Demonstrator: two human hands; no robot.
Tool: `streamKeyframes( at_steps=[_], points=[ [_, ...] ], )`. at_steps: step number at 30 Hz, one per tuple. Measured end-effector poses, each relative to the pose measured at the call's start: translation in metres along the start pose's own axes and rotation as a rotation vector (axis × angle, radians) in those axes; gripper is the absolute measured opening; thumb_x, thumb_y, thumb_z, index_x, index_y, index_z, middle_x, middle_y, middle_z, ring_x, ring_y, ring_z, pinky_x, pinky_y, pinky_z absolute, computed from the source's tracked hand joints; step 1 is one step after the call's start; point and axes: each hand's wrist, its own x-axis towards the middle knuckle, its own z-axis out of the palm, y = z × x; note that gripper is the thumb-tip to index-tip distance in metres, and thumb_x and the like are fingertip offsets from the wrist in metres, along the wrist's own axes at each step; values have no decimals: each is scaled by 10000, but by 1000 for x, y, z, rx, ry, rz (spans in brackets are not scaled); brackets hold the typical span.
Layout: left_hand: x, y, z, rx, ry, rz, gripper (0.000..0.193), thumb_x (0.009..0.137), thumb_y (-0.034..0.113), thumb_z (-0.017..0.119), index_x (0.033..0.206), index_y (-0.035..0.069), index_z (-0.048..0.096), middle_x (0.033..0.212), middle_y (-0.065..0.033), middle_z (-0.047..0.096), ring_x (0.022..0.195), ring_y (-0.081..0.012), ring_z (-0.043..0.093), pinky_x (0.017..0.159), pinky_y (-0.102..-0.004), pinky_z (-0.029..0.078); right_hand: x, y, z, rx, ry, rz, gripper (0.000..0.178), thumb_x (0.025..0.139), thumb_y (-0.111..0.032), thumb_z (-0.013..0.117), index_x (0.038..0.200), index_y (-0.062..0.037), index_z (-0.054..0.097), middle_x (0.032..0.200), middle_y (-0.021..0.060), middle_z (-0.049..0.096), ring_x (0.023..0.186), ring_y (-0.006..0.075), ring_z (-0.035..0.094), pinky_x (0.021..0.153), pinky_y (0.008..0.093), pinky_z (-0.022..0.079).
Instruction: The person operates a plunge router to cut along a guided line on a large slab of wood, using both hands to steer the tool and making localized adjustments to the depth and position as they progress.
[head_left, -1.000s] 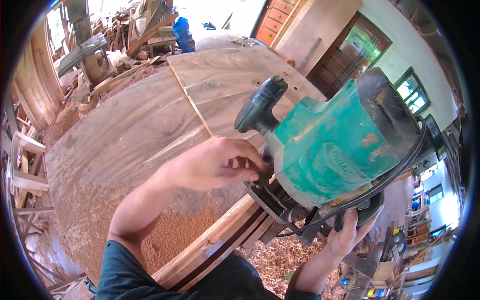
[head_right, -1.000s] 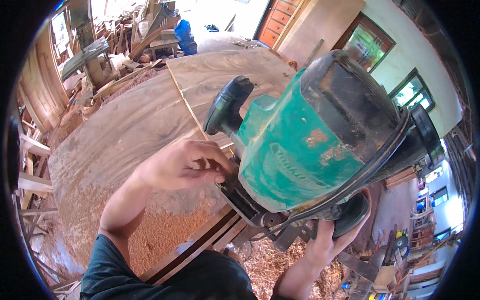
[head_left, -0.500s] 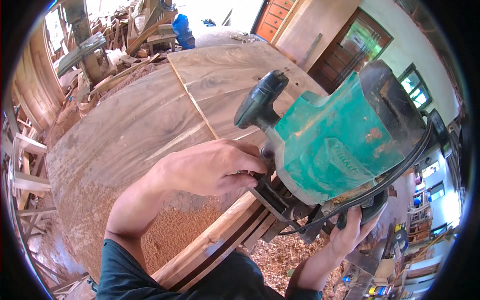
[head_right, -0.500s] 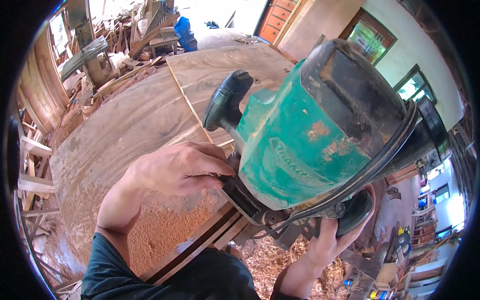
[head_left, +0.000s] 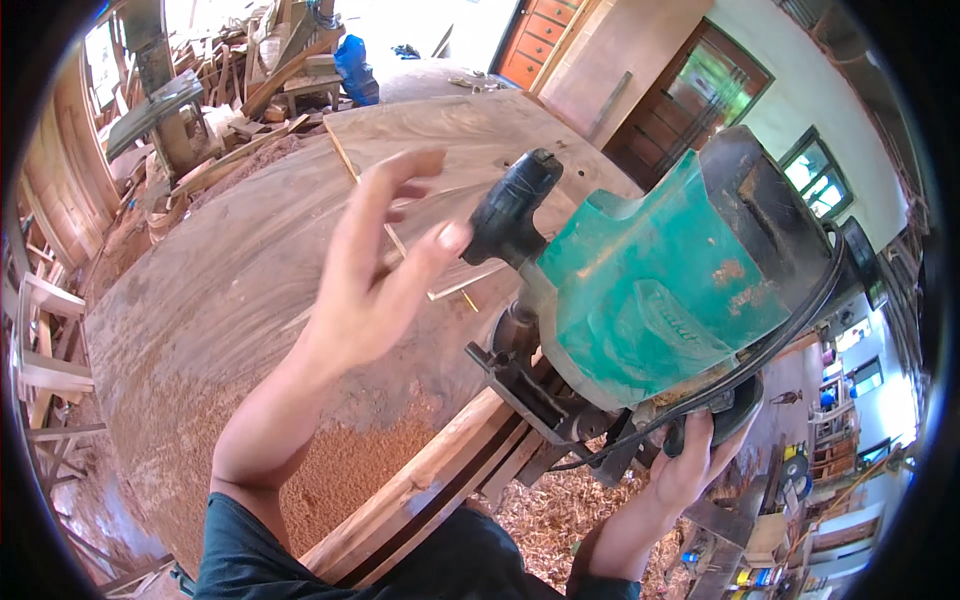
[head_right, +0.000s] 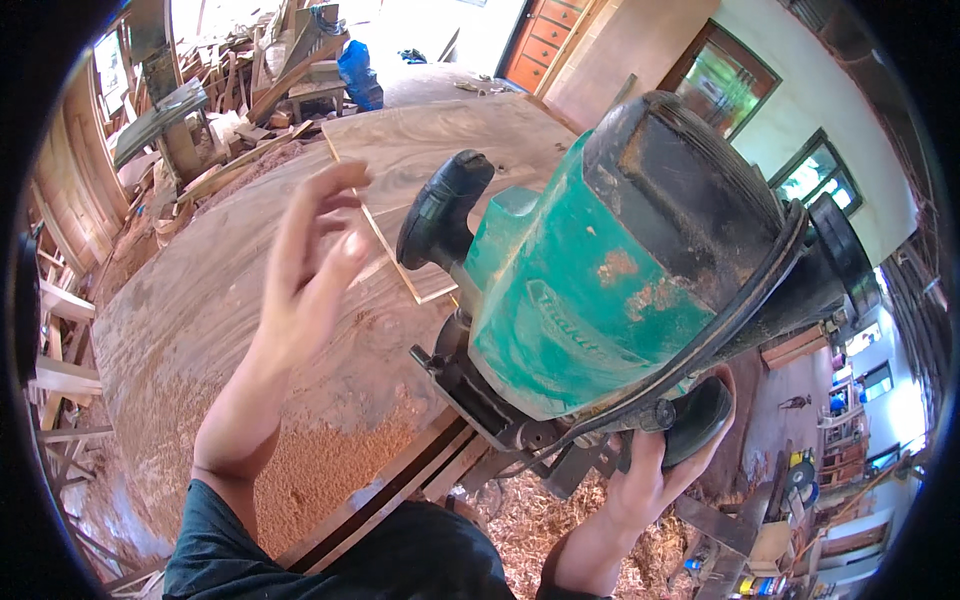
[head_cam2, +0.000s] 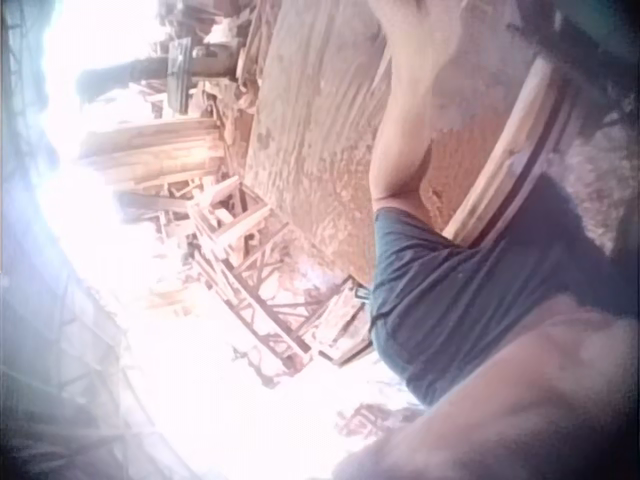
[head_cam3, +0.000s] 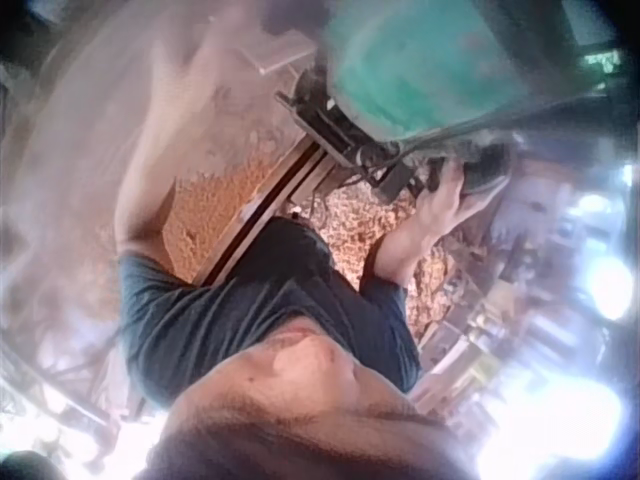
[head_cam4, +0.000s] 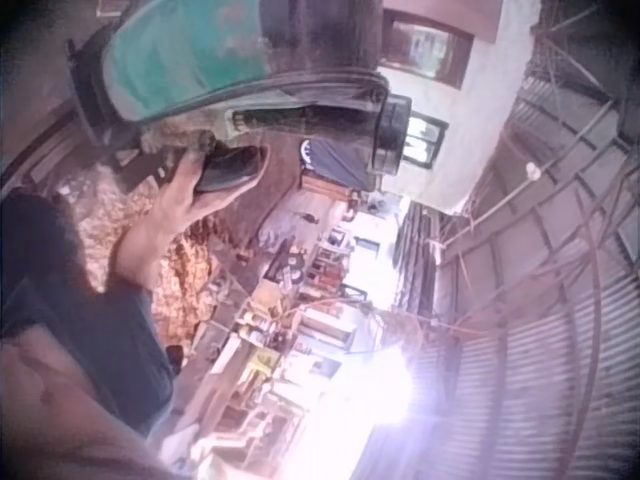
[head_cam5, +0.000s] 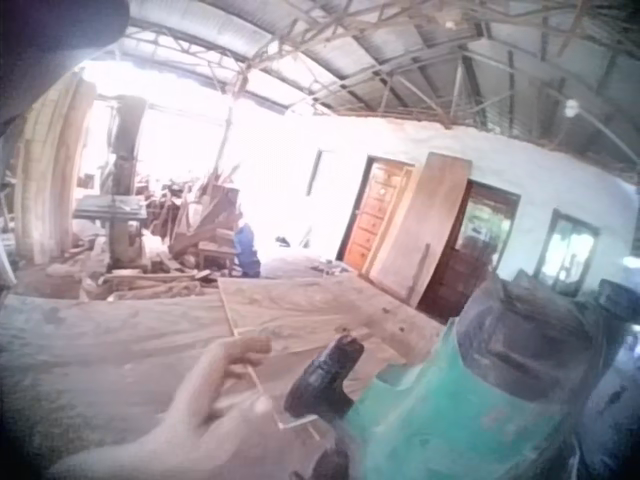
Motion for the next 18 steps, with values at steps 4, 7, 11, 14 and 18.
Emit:
streamKeyframes(
  at_steps=[4,7,11,14,18],
  points=[
    [-1,-29,27,-483,-279,-630,498,1046,411,581,1322,3,510,886,-24,624,779,-109,623,674,-289,501,1,-3,2,-26,1,0,707,841,-100,677,1477,47,408,1347,118,556,1179,210,570,1028,340,438],
    [-8,-38,33,-344,-251,-550,527,1047,449,572,1297,-13,526,859,-25,552,753,-101,530,679,-274,459,2,-4,4,-18,15,-7,701,832,-89,669,1469,53,414,1338,122,560,1171,210,573,1020,343,445],
    [-12,-28,33,-346,-181,-505,533,1043,455,576,1275,-23,542,881,-42,567,825,-119,515,743,-300,451,4,-4,8,12,49,-35,695,815,-70,649,1458,60,423,1310,128,576,1155,216,583,1007,346,455],
    [-6,-23,36,-302,-132,-538,540,1038,468,577,1253,-27,558,912,-63,592,885,-144,532,808,-318,460,7,-5,10,68,32,-27,689,806,-63,632,1454,57,430,1285,132,591,1138,221,594,989,351,471],
    [-1,-25,39,-297,-139,-521,569,1028,488,586,1253,-35,565,931,-95,604,907,-153,544,823,-323,466,5,-5,10,135,97,34,696,803,-69,627,1461,45,432,1265,134,604,1117,229,608,957,366,499]
  ],
)
